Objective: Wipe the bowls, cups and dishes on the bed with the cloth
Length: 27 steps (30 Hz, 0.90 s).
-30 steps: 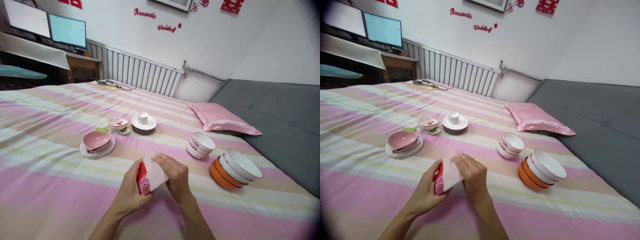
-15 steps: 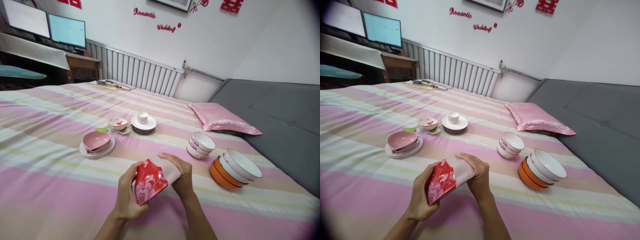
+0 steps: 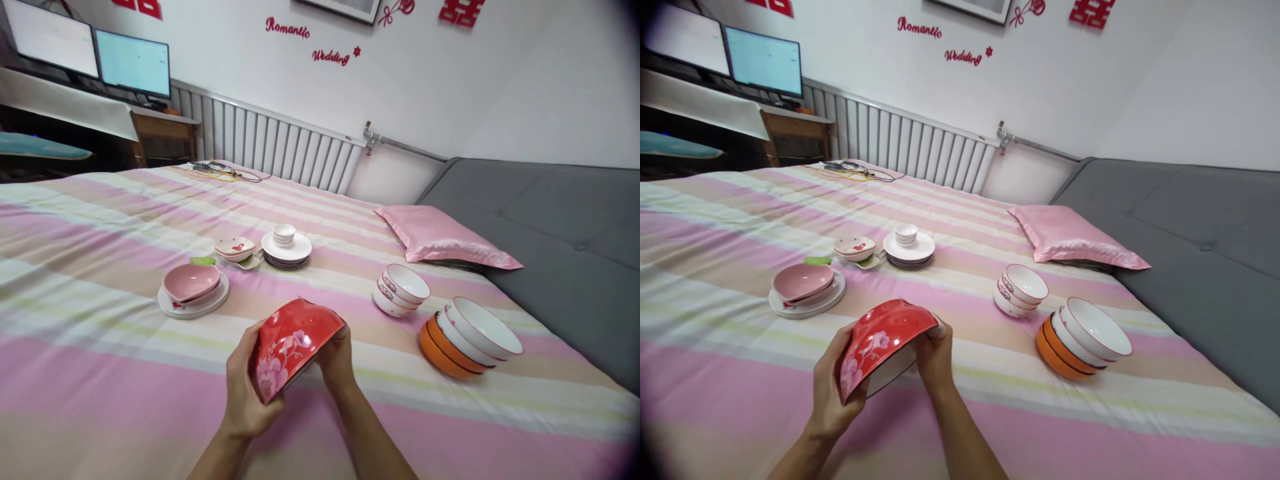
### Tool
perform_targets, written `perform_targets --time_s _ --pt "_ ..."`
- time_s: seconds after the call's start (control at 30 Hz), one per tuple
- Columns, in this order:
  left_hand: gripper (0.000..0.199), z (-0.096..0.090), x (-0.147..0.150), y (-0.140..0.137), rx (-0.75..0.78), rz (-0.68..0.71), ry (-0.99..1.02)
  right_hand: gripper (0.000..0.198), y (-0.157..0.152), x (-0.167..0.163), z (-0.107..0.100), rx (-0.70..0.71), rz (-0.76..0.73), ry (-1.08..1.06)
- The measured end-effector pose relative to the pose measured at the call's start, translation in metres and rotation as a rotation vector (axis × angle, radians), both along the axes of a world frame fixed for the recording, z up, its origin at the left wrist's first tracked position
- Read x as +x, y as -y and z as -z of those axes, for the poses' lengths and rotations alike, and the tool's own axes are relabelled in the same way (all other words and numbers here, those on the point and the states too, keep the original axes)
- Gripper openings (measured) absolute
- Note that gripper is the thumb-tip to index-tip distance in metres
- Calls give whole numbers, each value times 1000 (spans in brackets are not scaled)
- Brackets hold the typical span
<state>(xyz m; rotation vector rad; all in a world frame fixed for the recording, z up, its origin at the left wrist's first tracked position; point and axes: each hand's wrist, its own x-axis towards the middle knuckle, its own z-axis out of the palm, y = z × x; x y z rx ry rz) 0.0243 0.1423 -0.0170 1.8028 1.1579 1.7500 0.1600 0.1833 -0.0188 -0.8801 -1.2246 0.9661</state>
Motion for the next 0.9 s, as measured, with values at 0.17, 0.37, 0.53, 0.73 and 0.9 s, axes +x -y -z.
perform_targets --time_s 0.17,0.37,0.53,0.73,0.9 --pt "60 -3 2 0 -37 76 51 20 0 -1 0 14 47 52" --pt "83 -10 -2 -1 -147 274 17 29 3 29 -22 364 126 453" --pt "78 -11 -2 -4 -231 198 -200 33 13 34 -32 626 311 965" --pt "56 -14 -1 -1 -220 143 -279 33 18 31 -39 719 312 1027" --pt "59 -10 -1 2 -113 110 -234 31 19 34 -44 710 245 870"
